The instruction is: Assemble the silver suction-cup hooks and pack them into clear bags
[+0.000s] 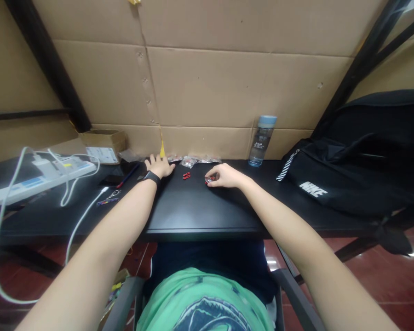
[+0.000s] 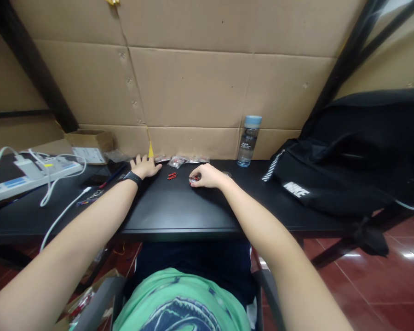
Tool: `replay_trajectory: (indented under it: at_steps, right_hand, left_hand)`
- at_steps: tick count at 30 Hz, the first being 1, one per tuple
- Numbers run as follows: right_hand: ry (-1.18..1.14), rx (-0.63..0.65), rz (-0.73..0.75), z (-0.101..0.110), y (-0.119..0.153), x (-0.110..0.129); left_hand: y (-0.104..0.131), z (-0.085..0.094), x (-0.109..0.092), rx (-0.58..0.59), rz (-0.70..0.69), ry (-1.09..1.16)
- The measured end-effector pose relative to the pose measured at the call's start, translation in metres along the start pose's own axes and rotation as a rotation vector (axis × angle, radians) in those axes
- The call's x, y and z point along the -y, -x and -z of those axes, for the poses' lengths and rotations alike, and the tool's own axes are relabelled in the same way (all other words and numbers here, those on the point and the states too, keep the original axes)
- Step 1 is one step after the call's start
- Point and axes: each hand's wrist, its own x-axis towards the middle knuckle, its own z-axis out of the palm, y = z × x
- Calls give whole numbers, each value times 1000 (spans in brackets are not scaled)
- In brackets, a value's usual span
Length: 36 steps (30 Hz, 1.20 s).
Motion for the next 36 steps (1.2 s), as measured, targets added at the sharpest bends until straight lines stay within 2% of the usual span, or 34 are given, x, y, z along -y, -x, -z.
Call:
replay_trajectory:
  at_steps: [5,9,13,20,31,36]
  right_hand:
    - [-3,8,0,0,0,1]
    - [0,13,3,0,0,1]
    - [5,17,3,1,0,1]
    - [16,16,6,1,0,2]
    - [11,17,13,-1,0,0]
    - [11,23,9,0,1,1]
  left_hand:
    - [2,-2,-6,34,-170,36]
    - [2,-3,-6,84,-194,65]
    - [2,0,-6,78,-209,72]
    - [2,1,-10,-18,-237,54]
    - [12,12,-13,-272,-204,65]
    - [13,15,-14,-256,-212,74]
